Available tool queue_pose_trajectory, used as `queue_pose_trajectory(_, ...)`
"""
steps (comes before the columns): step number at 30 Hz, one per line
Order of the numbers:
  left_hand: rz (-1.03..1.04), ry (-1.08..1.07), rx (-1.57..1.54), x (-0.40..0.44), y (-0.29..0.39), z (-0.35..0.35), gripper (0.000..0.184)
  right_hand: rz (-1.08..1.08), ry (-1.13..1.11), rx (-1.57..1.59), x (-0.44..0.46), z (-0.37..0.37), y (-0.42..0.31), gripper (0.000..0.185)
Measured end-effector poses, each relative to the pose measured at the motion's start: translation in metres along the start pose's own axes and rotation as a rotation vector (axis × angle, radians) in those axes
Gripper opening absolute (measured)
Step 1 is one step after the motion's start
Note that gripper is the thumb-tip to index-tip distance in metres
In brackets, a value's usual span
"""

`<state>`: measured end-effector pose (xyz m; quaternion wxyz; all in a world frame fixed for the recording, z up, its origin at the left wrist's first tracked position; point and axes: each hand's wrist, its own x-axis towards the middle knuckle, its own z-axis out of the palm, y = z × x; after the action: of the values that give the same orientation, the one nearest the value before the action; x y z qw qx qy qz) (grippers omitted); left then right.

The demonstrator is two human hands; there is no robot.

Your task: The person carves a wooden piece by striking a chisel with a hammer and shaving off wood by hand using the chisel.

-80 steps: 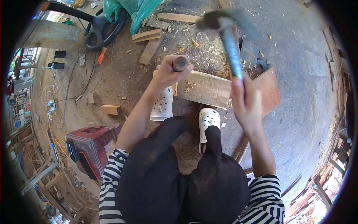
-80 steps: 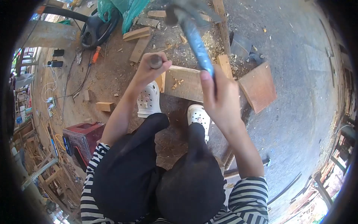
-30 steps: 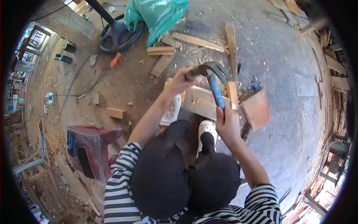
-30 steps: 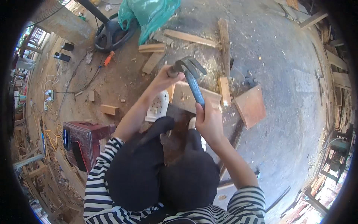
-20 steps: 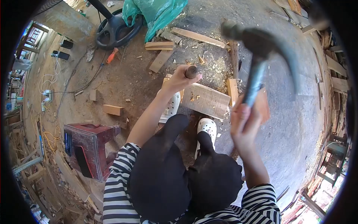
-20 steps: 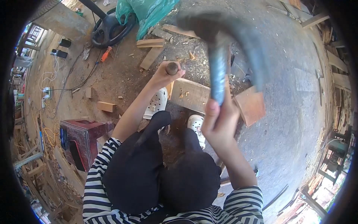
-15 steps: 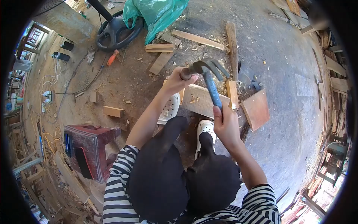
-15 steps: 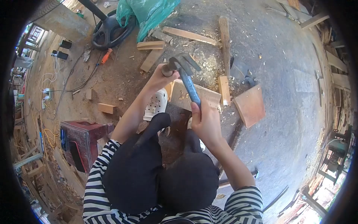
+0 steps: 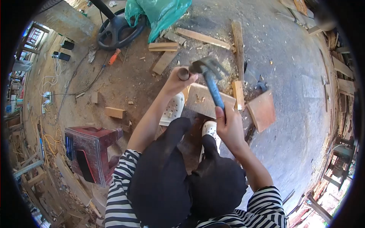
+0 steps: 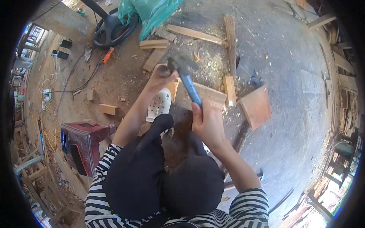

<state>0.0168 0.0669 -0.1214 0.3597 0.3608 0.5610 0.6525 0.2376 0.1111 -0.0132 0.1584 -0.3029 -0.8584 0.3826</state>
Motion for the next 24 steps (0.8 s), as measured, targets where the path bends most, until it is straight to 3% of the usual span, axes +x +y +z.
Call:
queue_pose_trajectory(4,-0.058,0.019,0.245,-0.008,-0.002,-0.013,0.022,0.184,0.058,0.147,-0.012,0.005,0.016,0.031)
queue_pose_trajectory(7,-0.06,0.03,0.188,-0.016,-0.005,-0.018,0.02,0.365,0.136,0.076,-0.017,0.019,0.057,0.036)
queue_pose_trajectory(14,-0.059,0.054,0.123,-0.027,-0.007,-0.018,0.02,0.475,0.129,-0.223,-0.036,0.082,0.168,0.036)
queue_pose_trajectory(24,0.052,-0.006,0.114,-0.026,-0.018,-0.022,0.018,0.469,0.13,-0.435,-0.035,0.102,0.186,0.023)
